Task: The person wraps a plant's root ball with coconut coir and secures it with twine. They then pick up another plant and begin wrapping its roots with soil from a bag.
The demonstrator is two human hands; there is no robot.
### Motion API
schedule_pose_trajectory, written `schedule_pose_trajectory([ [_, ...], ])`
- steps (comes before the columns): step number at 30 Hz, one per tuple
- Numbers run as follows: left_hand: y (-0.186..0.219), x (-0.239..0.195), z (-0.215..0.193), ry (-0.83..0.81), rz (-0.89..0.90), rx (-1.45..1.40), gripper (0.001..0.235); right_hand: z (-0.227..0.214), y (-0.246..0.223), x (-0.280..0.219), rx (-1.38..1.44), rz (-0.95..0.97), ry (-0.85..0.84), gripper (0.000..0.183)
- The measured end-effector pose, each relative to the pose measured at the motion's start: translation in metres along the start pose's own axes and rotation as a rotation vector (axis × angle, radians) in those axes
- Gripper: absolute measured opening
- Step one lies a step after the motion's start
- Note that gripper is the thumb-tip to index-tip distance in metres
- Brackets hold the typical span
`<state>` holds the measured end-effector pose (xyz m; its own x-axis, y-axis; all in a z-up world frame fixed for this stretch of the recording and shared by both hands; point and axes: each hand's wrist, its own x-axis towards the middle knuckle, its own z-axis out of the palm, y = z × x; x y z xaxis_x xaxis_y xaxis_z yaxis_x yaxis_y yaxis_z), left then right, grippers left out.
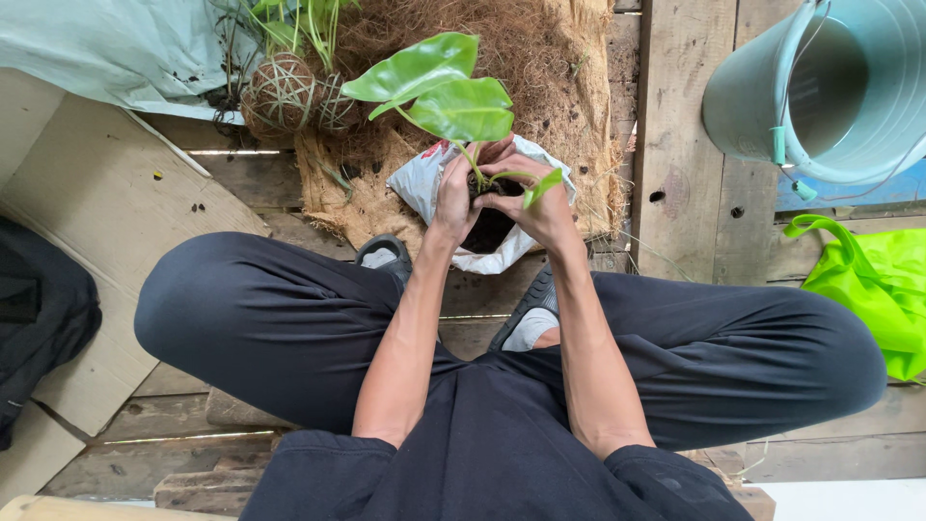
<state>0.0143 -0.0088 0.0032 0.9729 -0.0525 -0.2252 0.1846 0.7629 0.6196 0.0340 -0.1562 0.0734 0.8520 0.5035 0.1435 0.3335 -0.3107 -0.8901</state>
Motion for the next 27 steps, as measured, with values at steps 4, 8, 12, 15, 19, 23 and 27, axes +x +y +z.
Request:
schedule_pose_trajectory([
  [4,0.002,-0.002,0.0,-0.019,0.001,0.005,0.048,0.001,0.003,-0.003,-0.112,-0.087,0.055,0.046],
  [8,0.006,-0.005,0.0,0.031,0.002,0.079,0.044,0.005,0.003,-0.006,-0.206,-0.034,0.082,0.053],
  [12,0.006,-0.006,0.0,0.008,-0.015,0.18,0.044,0.005,-0.001,-0.004,-0.312,-0.06,0.137,0.06],
  [15,0.005,-0.009,-0.003,0.068,0.01,0.276,0.043,0.005,-0.007,-0.004,-0.299,-0.065,0.155,0.067],
  [19,0.0,-0.007,-0.004,0.088,-0.048,0.156,0.047,0.003,-0.016,-0.001,-0.14,0.06,0.18,0.085],
  [23,-0.008,-0.007,-0.003,0.129,-0.024,0.068,0.041,-0.001,-0.024,0.002,-0.208,0.103,0.194,0.084],
  [27,-0.014,-0.003,-0.006,0.131,0.113,0.076,0.047,0.003,-0.028,0.003,0.102,0.255,0.176,0.089],
])
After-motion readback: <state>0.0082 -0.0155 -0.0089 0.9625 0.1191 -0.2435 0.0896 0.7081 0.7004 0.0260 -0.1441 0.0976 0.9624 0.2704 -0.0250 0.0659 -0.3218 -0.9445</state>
